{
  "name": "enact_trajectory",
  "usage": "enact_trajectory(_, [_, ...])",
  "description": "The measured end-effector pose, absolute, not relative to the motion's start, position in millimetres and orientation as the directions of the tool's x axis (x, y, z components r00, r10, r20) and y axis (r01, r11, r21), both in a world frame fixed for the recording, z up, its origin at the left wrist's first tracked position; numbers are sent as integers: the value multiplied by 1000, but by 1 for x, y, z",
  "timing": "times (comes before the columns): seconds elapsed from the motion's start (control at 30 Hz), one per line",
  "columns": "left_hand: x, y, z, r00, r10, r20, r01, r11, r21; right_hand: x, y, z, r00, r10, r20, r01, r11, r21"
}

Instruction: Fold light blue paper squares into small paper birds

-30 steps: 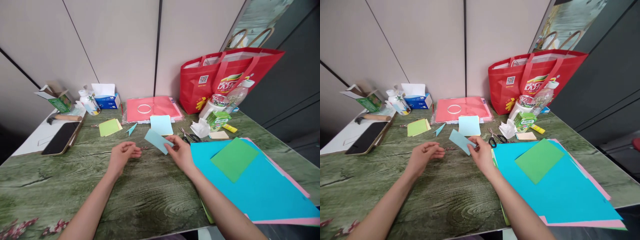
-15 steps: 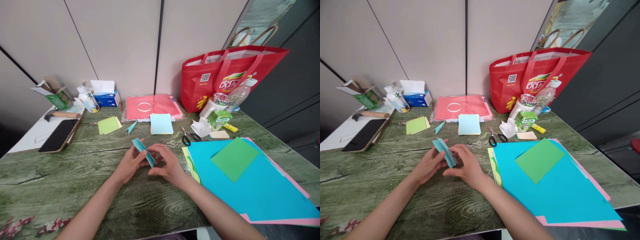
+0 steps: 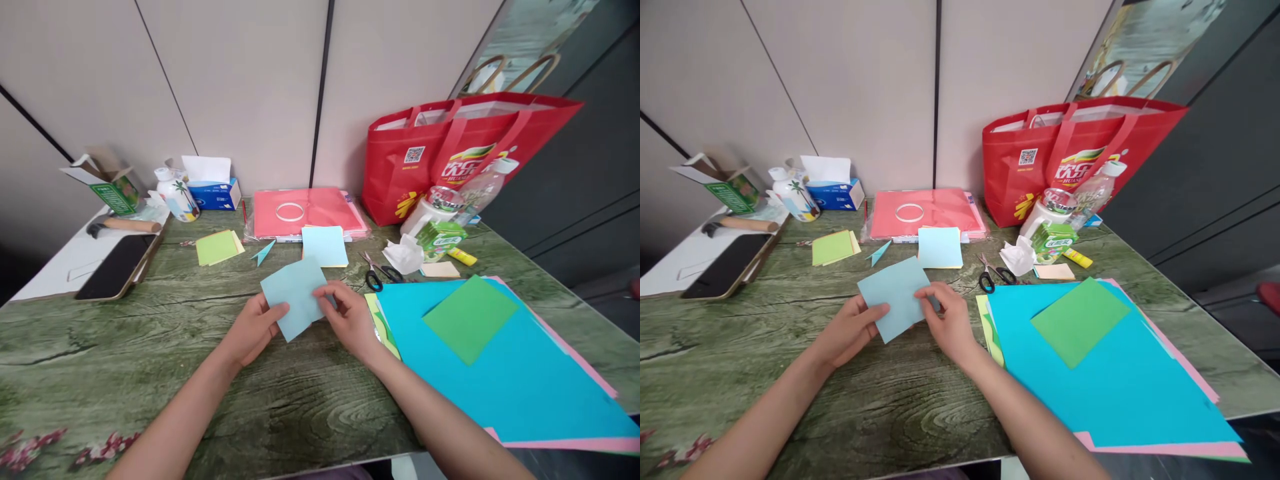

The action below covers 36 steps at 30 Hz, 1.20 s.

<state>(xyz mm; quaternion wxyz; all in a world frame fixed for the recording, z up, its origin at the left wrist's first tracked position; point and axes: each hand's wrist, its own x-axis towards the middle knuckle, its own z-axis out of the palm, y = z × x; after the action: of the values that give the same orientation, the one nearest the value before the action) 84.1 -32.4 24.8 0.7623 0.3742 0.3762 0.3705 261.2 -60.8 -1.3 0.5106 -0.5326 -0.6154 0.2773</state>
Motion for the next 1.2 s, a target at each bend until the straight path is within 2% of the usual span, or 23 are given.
enact_trajectory(0.13, [84,-31,23,443,864,-237,-246,372,895,262,-59,2,132,962,237,240,201,-950])
enact_trajectory(0.3, [82,-30,27,328,945,12,-118,29,993,267,-58,5,159,973,167,232,128,-964])
enact_trajectory(0.37, [80,-30,30,400,915,51,4,-58,998,269,-57,5,179,970,166,243,120,-963])
enact_trajectory(0.47, [78,-30,30,580,815,1,139,-101,985,272,-56,6,178,968,179,240,134,-961])
enact_trajectory(0.6, [78,-27,22,565,823,56,187,-194,963,274,-57,7,130,978,164,248,128,-960])
enact_trajectory(0.77, [78,-26,16,551,828,99,131,-204,970,271,-59,13,91,989,116,232,92,-968])
enact_trajectory(1.03, [79,-29,20,578,809,111,134,-228,964,270,-60,14,108,987,116,251,86,-964])
enact_trajectory(1.2, [82,-32,26,423,898,121,179,-214,960,268,-60,12,111,978,174,234,145,-961])
